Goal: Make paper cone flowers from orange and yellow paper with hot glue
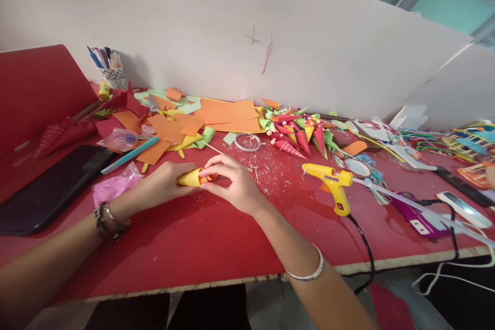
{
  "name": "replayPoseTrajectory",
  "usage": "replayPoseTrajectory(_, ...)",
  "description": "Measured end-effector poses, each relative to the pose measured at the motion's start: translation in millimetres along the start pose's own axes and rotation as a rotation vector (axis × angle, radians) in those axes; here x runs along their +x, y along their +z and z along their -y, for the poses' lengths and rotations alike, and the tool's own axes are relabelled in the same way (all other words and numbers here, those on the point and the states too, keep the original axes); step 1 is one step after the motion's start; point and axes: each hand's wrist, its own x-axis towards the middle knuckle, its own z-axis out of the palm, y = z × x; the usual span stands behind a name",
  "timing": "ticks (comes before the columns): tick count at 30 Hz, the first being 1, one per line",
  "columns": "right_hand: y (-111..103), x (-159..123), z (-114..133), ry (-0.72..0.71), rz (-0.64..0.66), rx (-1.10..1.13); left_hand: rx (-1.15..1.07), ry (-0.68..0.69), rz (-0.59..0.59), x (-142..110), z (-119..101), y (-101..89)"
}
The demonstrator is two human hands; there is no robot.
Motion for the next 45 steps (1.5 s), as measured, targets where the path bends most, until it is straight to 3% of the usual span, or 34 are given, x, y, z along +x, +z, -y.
replayPoseTrajectory(11, 2.5, 0.9, -0.4, -0.016, -0.111, 0.036, 0.048, 0.006, -0.044, 0.6, -3.8, 2.6)
replayPoseTrajectory(19, -5.0, 1.0, 4.1, -0.024, 0.004, 0.064, -0.106, -0.018, 0.032, 0.4, -2.3, -0.4)
replayPoseTrajectory(27, 0.2, -0.1, 1.9, -0.056, -0.050, -0.004, -0.143, -0.009, 0.091, 0.9, 1.1, 1.2)
replayPoseTrajectory(45, 4.0, 1.3, 3.5, -0.016, -0.133, 0.084, 0.231, -0.010, -0.167, -3.2, -1.6, 10.4)
